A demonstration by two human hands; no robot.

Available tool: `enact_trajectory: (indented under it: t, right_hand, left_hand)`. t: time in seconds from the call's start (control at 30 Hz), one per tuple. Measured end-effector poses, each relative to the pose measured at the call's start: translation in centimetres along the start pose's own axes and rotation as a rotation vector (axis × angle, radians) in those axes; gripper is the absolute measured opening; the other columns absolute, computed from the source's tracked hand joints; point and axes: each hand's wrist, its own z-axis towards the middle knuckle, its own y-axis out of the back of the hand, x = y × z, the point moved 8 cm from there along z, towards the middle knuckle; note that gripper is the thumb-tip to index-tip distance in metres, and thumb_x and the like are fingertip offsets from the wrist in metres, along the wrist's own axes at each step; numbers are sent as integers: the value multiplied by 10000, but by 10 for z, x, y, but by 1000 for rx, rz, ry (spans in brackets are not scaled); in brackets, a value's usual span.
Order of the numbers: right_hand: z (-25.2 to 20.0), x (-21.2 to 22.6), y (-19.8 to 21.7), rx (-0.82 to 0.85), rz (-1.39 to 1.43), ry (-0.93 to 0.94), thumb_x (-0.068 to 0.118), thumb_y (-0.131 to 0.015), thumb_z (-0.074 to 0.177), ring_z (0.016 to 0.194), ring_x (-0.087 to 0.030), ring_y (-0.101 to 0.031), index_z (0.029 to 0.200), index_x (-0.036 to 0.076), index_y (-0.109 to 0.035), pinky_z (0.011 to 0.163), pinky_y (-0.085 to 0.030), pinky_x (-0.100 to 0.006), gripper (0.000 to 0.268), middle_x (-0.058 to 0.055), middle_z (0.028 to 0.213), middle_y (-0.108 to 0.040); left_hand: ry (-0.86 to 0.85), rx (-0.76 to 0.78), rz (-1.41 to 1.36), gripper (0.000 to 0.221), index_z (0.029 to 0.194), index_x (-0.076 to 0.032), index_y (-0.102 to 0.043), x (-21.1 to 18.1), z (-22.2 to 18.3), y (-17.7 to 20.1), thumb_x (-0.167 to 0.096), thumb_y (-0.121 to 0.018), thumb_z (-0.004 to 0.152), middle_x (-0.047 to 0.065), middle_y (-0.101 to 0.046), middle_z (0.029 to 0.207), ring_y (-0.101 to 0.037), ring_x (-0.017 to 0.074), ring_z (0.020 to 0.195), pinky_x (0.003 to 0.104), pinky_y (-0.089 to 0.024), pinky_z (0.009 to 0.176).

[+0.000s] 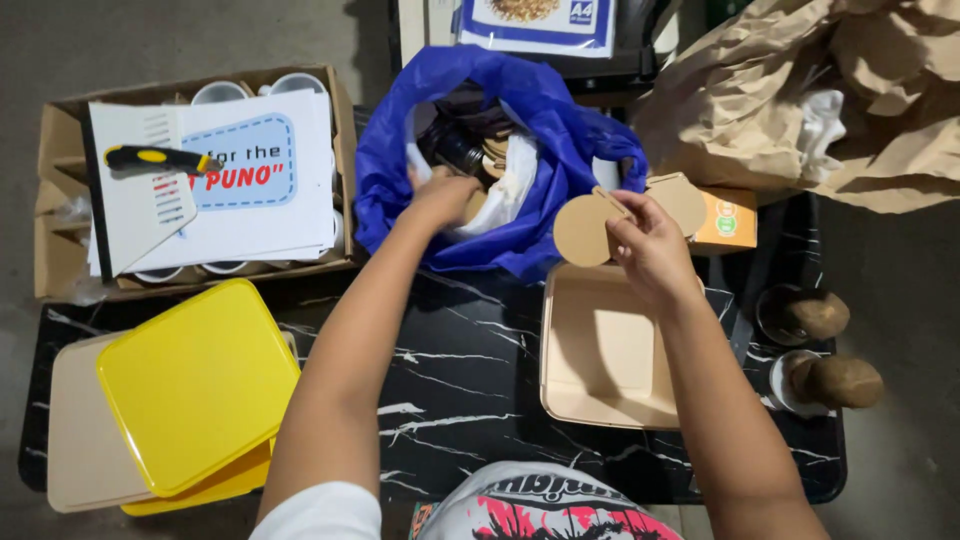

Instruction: Organizing, inspecting, and wiping down cardboard cutouts and plastic containers in a workshop setting.

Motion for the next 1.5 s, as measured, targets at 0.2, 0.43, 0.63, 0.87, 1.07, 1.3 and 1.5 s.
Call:
enact_trajectory:
  t: [0.2, 0.43, 0.63, 0.87, 1.07, 1.3, 1.5]
  right_hand:
    - [-32, 33, -37, -24, 49, -24, 31, -637, 958, 934, -79, -646, 1316, 16, -553, 777, -532, -215, 368, -26, 1105, -670]
    - [-28, 7, -23, 2, 28, -15, 67, -680, 973, 749, -30, -546, 1327, 31, -574, 580, -414, -166, 371, 23, 940, -607]
    - [-17, -8, -62, 42, 42, -16, 65, -689, 965, 700, -28, -535, 1306, 31, -586, 562, -402, -160, 358, 6, 945, -624]
    - [-19, 9, -145, 190, 90, 24, 34, -670, 969, 943, -104, -639, 1297, 11, -598, 805, -534, -242, 336, -40, 1083, -682]
    - [-17, 2, -163, 289, -79, 49, 45, -665, 986, 1023, -130, -642, 1296, 29, -651, 871, -526, -277, 310, -50, 1109, -687]
    - [-31, -12, -171, 326, -133, -12, 70, -665, 972, 1035, -129, -650, 1298, 29, -646, 912, -534, -289, 329, -47, 1113, -692]
    - [-40, -38, -152, 192, 71, 60, 80, -674, 968, 1065, -142, -654, 1266, 43, -618, 954, -536, -304, 305, -55, 1150, -684]
  left_hand:
    - [106, -304, -212, 491, 1144, -174, -722, 31, -19, 68, -290, -883, 695, 109, -705, 1161, -597, 378, 1140, 687, -405, 969]
    - [117, -901, -701, 380, 1207, -71, -627, 28, -91, 106, -181, -837, 909, 160, -721, 1150, -711, 306, 1060, 508, -588, 916]
    - [163, -580, -2095, 496, 1392, -145, -454, -12, -140, 49, -98, -666, 946, 140, -597, 1332, -660, 359, 1160, 587, -600, 862]
    - [159, -513, -2134, 476, 1404, -98, -447, -41, -178, 17, -34, -628, 968, 162, -606, 1327, -651, 342, 1176, 548, -599, 904]
    - [19, -376, -2253, 462, 1470, -66, -461, -70, -204, 34, -218, -537, 1040, 127, -592, 1395, -625, 278, 1237, 462, -539, 1005]
    - [-96, -228, -2501, 504, 1484, -58, -476, -84, -205, 28, -340, -431, 1069, 113, -576, 1441, -561, 281, 1322, 479, -453, 1107]
    - [-235, -530, -2290, 417, 1498, -89, -437, -86, -207, 43, -168, -455, 1089, 114, -552, 1475, -541, 264, 1371, 452, -411, 1179]
